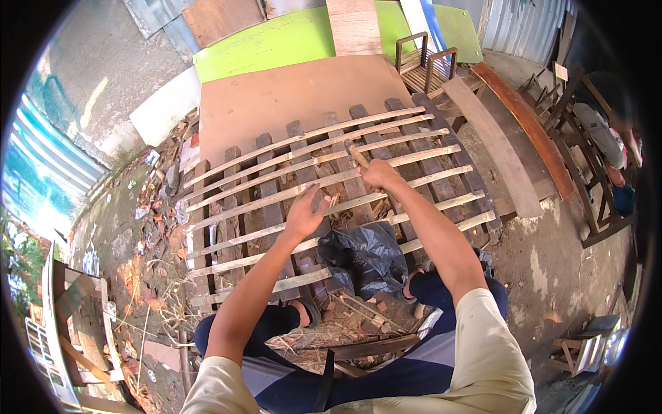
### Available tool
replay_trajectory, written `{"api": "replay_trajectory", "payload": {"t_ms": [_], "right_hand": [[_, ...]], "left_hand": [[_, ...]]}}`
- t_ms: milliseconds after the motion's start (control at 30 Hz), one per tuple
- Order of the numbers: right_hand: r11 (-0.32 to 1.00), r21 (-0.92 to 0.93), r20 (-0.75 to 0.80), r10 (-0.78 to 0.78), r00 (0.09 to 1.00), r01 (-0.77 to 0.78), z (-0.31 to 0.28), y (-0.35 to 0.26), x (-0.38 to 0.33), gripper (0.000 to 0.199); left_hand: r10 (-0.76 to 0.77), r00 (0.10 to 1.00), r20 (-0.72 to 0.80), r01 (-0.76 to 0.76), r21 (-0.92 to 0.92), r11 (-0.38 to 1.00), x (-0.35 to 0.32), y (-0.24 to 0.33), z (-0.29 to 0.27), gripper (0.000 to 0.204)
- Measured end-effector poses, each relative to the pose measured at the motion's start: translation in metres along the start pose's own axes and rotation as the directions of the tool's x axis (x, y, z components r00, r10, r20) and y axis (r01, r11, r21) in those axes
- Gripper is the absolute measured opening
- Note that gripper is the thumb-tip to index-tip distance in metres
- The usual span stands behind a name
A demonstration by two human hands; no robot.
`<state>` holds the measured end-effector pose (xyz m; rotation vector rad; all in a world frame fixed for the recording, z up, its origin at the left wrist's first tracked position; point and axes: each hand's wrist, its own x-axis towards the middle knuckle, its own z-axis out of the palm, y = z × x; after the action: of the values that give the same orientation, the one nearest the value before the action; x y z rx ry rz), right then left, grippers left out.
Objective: The person hammers nails into a wooden pallet using a hammer. They repeatedly pick nails from a black plastic bag and drive them into the slats of the pallet.
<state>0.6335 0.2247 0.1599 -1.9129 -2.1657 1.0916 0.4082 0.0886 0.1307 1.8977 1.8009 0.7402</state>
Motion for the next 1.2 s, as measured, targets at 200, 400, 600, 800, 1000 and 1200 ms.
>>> {"api": "replay_trajectory", "payload": {"t_ms": [200,400,600,800,1000,1200], "right_hand": [[0.921,0.377,0.133,-0.157,0.979,0.097,-0.025,0.009,-0.139,0.050],[0.669,0.740,0.216,-0.128,0.968,-0.077,0.030,0.025,-0.240,0.049],[0.855,0.517,-0.044,-0.015,0.999,0.036,0.072,0.075,-0.211,0.043],[0.934,0.340,-0.217,-0.036,0.976,0.110,0.063,0.066,-0.228,0.049],[0.950,0.279,-0.250,-0.069,0.966,0.140,0.073,0.069,-0.224,0.045],[0.963,0.245,-0.232,-0.054,0.971,0.112,0.067,0.059,-0.225,0.046]], "left_hand": [[0.177,0.966,-0.186,-0.213,-0.194,0.958,-0.077,0.042,0.003,0.017],[0.271,0.955,-0.121,-0.278,-0.044,0.960,-0.106,0.069,0.049,0.011],[0.209,0.940,-0.271,-0.208,0.032,0.978,-0.123,0.058,0.070,0.008],[0.134,0.988,-0.072,-0.118,0.191,0.975,-0.139,0.047,0.071,0.013],[0.092,0.989,-0.117,-0.059,0.258,0.964,-0.130,0.057,0.087,0.016],[0.055,0.997,-0.046,-0.043,0.239,0.970,-0.128,0.064,0.086,0.018]]}}
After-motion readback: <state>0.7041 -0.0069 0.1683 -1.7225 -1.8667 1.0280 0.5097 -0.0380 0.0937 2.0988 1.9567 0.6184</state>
